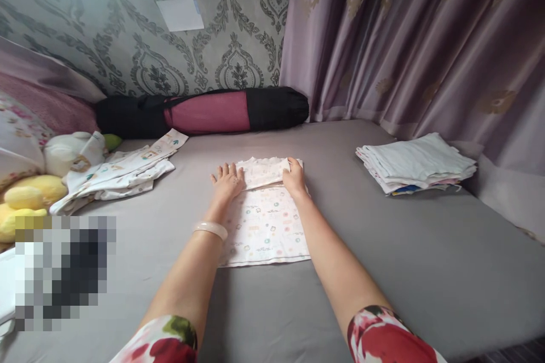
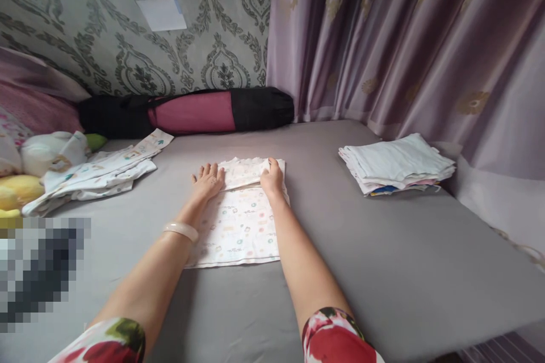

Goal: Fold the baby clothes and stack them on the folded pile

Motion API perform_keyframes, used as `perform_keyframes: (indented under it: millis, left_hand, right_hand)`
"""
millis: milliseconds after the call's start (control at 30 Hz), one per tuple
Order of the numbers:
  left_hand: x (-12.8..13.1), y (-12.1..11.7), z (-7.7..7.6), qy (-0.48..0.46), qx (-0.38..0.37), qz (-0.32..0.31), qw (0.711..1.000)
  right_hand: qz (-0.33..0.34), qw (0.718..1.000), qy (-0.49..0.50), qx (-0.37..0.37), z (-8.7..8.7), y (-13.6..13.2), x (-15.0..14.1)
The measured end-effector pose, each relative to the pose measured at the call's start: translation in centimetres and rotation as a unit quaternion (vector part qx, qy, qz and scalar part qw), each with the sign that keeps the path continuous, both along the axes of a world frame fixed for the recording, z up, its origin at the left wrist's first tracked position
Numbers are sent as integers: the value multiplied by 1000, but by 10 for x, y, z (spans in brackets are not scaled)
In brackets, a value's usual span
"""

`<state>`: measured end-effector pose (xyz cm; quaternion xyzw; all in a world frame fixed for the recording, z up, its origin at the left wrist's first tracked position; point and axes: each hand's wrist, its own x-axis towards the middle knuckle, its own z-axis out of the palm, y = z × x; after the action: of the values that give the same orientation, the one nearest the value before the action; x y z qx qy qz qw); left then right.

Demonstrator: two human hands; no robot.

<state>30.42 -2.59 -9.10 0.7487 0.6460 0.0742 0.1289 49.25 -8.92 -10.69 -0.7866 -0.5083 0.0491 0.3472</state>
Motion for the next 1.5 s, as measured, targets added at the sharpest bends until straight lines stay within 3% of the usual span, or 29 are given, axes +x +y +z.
perform_keyframes:
  millis: [100, 433, 633, 733, 833, 933, 1100, 1367, 1500]
  left_hand:
    - [-6, 7, 0, -1, -7, 5, 1000]
    - [-14, 11, -3, -51, 33, 21, 998]
    - [-14, 5, 6, -87, 45, 43, 994]
    - [-3, -11, 8, -51, 105, 1, 993]
    - [12, -30, 6, -10, 150, -95, 984]
    - [24, -42, 1, 15, 145, -153, 977]
    - [25, -42, -8, 40, 110, -173, 978]
    - [24, -44, -7, 39, 112, -166, 979]
    - [23, -46, -7, 29, 154, -104, 982]
  right_hand:
    - [-17, 999, 38, -5, 4, -8, -4]
    - [4, 1000, -6, -3, 10, -21, -7]
    - [0, 997, -72, -21, 18, -24, -10]
    - [60, 991, -117, -21, 21, -24, -23]
    - [147, 980, -131, -43, 21, -25, -38]
    - [190, 969, -129, -87, 21, -28, -47]
    - [195, 961, -146, -128, 20, -31, -46]
    - [191, 961, -146, -138, 19, -29, -46]
    - [161, 968, -137, -136, 18, -29, -46]
